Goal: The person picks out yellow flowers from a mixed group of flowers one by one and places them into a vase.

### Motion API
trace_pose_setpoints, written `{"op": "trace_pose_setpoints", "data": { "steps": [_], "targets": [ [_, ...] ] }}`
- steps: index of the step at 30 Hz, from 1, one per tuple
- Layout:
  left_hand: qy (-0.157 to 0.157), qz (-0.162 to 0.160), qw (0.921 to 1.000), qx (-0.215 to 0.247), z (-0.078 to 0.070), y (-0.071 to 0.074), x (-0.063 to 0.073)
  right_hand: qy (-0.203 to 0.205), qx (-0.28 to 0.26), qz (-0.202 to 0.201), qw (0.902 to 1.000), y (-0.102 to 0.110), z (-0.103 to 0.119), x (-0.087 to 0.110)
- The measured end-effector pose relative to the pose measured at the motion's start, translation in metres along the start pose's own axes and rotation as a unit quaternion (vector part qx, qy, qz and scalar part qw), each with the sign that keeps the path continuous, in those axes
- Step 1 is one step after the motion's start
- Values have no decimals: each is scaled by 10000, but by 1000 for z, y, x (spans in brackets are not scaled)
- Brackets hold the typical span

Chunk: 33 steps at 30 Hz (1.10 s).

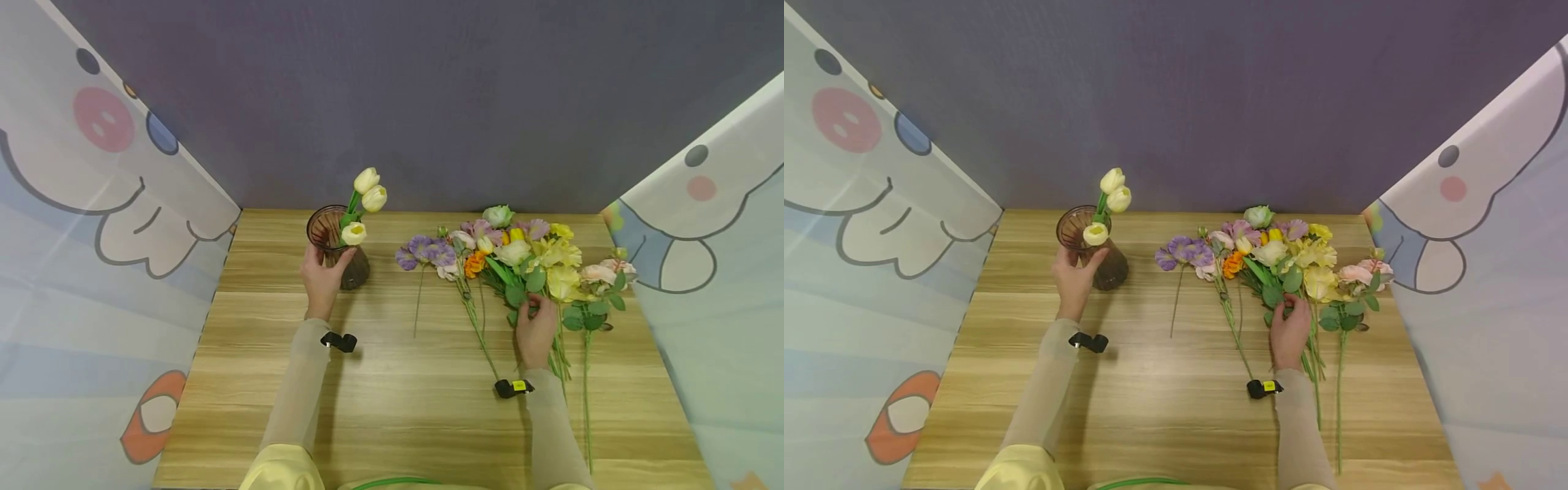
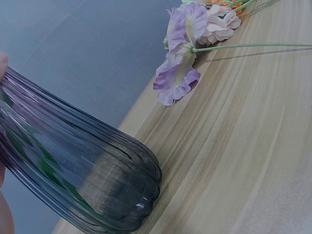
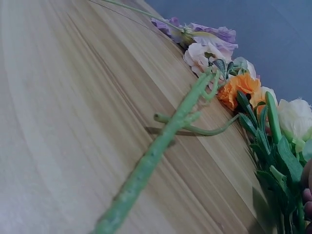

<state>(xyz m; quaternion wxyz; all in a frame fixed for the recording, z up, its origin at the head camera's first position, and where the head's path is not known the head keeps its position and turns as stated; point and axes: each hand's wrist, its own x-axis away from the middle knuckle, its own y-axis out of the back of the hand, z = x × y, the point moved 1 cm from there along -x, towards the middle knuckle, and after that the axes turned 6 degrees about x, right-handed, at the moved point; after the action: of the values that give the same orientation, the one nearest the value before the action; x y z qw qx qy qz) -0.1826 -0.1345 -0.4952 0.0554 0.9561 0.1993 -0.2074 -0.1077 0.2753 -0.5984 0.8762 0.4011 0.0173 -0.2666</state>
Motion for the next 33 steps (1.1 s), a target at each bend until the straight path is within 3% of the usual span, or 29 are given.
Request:
{"op": "trace_pose_setpoints", "data": {
  "steps": [13, 21, 33],
  "targets": [
    [-116, -19, 9999, -21, 1, 0, -1, 330, 429, 689, 9962, 12, 3, -7],
    [-68, -15, 10000, -69, 2, -2, -1, 327, 545, 1184, 9909, 17, 5, -12],
    [-26, -49, 9999, -100, 2, -2, 0, -165, 262, 1684, 9852, 25, 12, -16]
  ]
}}
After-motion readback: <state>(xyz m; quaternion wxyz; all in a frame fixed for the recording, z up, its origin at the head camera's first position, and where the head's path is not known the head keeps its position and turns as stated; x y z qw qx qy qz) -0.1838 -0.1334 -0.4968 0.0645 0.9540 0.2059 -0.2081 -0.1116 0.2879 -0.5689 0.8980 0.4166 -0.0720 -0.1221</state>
